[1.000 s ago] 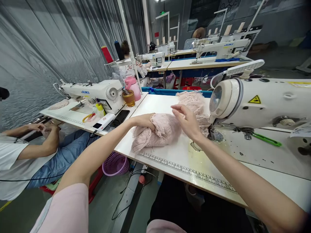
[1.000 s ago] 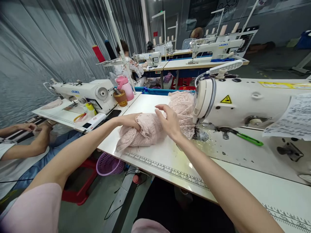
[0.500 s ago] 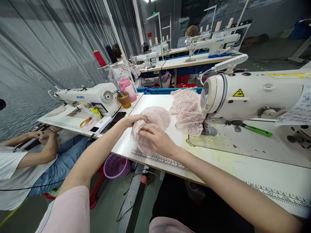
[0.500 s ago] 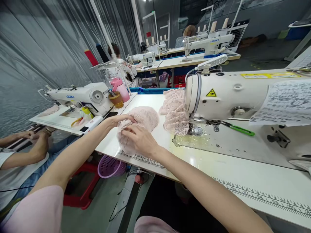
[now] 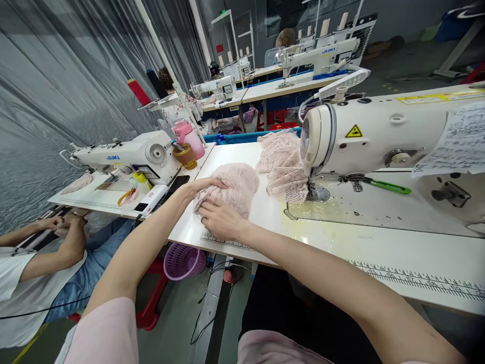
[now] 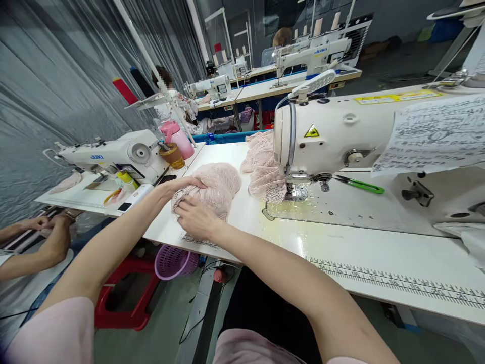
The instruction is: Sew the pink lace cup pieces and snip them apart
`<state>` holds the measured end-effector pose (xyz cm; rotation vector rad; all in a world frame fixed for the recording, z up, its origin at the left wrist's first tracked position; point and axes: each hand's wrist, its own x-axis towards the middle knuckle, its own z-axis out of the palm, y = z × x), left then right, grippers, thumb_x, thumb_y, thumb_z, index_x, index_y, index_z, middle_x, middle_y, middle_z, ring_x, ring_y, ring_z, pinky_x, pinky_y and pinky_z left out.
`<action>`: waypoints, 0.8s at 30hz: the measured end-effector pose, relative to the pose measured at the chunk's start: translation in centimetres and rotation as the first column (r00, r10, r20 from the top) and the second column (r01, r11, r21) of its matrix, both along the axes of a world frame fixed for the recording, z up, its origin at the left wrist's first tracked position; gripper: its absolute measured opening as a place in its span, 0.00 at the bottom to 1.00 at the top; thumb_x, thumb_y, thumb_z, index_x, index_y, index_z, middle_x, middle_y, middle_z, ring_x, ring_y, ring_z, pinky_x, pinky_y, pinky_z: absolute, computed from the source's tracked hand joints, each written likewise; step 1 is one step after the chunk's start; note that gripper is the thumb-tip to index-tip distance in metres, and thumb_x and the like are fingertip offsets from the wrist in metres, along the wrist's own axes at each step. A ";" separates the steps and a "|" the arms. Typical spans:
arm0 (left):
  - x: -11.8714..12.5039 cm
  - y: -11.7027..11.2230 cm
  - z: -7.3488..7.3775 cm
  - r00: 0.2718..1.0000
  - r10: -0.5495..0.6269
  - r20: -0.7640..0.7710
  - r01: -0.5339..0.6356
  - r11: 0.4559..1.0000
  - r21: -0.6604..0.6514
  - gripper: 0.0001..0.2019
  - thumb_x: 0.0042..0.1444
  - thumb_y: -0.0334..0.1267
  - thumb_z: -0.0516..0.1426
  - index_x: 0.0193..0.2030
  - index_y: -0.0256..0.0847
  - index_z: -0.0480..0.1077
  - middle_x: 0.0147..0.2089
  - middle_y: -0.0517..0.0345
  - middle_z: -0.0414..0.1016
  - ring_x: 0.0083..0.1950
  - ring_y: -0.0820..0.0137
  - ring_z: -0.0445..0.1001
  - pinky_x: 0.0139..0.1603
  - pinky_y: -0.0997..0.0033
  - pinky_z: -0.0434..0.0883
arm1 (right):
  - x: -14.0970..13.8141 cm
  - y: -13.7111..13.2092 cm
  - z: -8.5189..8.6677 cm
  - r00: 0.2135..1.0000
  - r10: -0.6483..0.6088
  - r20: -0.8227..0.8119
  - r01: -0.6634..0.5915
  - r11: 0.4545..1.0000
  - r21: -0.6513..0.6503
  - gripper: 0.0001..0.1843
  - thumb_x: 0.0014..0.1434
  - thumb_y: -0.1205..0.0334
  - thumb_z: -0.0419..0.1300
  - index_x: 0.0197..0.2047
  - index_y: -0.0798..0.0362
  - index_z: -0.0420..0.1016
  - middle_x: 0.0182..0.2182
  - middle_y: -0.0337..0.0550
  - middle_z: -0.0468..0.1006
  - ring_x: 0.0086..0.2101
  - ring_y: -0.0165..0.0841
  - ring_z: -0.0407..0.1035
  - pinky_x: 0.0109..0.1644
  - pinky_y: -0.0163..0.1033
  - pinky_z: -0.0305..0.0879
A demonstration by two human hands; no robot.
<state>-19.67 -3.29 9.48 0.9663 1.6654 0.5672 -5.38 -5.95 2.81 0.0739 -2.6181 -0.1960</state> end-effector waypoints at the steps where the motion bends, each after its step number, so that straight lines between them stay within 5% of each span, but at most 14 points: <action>1: -0.1 0.1 -0.1 1.000 0.001 0.014 0.000 1.000 -0.017 0.15 0.36 0.41 0.67 0.31 0.37 0.75 0.29 0.53 0.80 0.31 0.62 0.79 0.35 0.67 0.76 | 0.0 -0.5 -0.5 0.999 0.029 0.017 -0.029 1.000 0.012 0.12 0.63 0.68 0.52 0.40 0.59 0.77 0.46 0.51 0.76 0.50 0.39 0.66 0.67 0.51 0.46; 5: -0.6 0.4 -0.5 0.998 0.021 0.057 -0.018 0.998 -0.061 0.18 0.33 0.41 0.68 0.33 0.36 0.75 0.33 0.50 0.81 0.36 0.59 0.80 0.39 0.65 0.77 | 2.1 -2.8 -1.7 0.976 0.201 0.083 -0.197 0.979 -0.053 0.10 0.62 0.66 0.54 0.43 0.53 0.76 0.48 0.43 0.77 0.52 0.35 0.67 0.65 0.44 0.53; 9: -1.1 0.4 -0.9 0.995 0.045 0.087 -0.039 0.997 -0.065 0.20 0.31 0.41 0.69 0.33 0.37 0.74 0.33 0.49 0.81 0.38 0.58 0.80 0.40 0.64 0.77 | 5.8 -3.4 -0.8 0.969 0.242 -0.046 -0.243 0.909 -0.338 0.13 0.60 0.70 0.53 0.44 0.53 0.75 0.44 0.44 0.79 0.44 0.33 0.71 0.50 0.39 0.65; 11: -1.1 0.4 -0.9 0.995 0.040 0.092 -0.035 0.998 -0.056 0.20 0.30 0.41 0.69 0.33 0.36 0.74 0.33 0.47 0.81 0.38 0.56 0.80 0.41 0.62 0.78 | 7.1 -2.6 -0.1 0.987 0.053 -0.153 -0.130 0.824 -0.552 0.14 0.62 0.70 0.51 0.45 0.53 0.75 0.43 0.44 0.80 0.42 0.33 0.72 0.46 0.39 0.66; 13: -1.0 0.3 -0.9 0.996 0.023 0.083 -0.020 0.999 -0.029 0.21 0.29 0.42 0.69 0.33 0.36 0.74 0.34 0.46 0.81 0.39 0.55 0.80 0.41 0.60 0.78 | 7.5 -1.3 0.4 0.991 -0.080 -0.111 -0.027 0.677 -0.735 0.13 0.63 0.69 0.50 0.45 0.53 0.75 0.43 0.43 0.80 0.41 0.32 0.73 0.45 0.38 0.67; 16: -0.6 -0.1 -0.6 0.999 -0.016 0.039 0.014 0.998 0.065 0.23 0.30 0.46 0.69 0.34 0.35 0.75 0.36 0.43 0.81 0.42 0.52 0.79 0.44 0.57 0.77 | 6.9 0.8 0.0 0.999 -0.019 0.035 0.040 0.564 -0.825 0.13 0.64 0.68 0.51 0.46 0.53 0.75 0.44 0.40 0.80 0.42 0.30 0.74 0.45 0.35 0.69; 20: -0.2 -1.2 -0.2 0.995 -0.068 -0.069 0.086 0.949 0.302 0.28 0.36 0.49 0.67 0.43 0.35 0.74 0.45 0.44 0.79 0.52 0.51 0.75 0.54 0.56 0.73 | 5.6 3.1 -1.4 0.998 -0.009 0.066 0.058 0.625 -0.778 0.16 0.65 0.70 0.49 0.48 0.54 0.76 0.46 0.41 0.80 0.45 0.32 0.74 0.48 0.36 0.69; 24: -0.2 -3.2 0.3 0.957 -0.081 -0.277 0.218 0.832 0.511 0.27 0.43 0.48 0.64 0.50 0.38 0.71 0.52 0.47 0.76 0.60 0.53 0.69 0.61 0.58 0.66 | 5.0 4.9 -2.6 0.995 -0.044 0.089 0.091 0.754 -0.650 0.14 0.63 0.67 0.54 0.49 0.51 0.77 0.46 0.44 0.80 0.44 0.38 0.73 0.51 0.45 0.68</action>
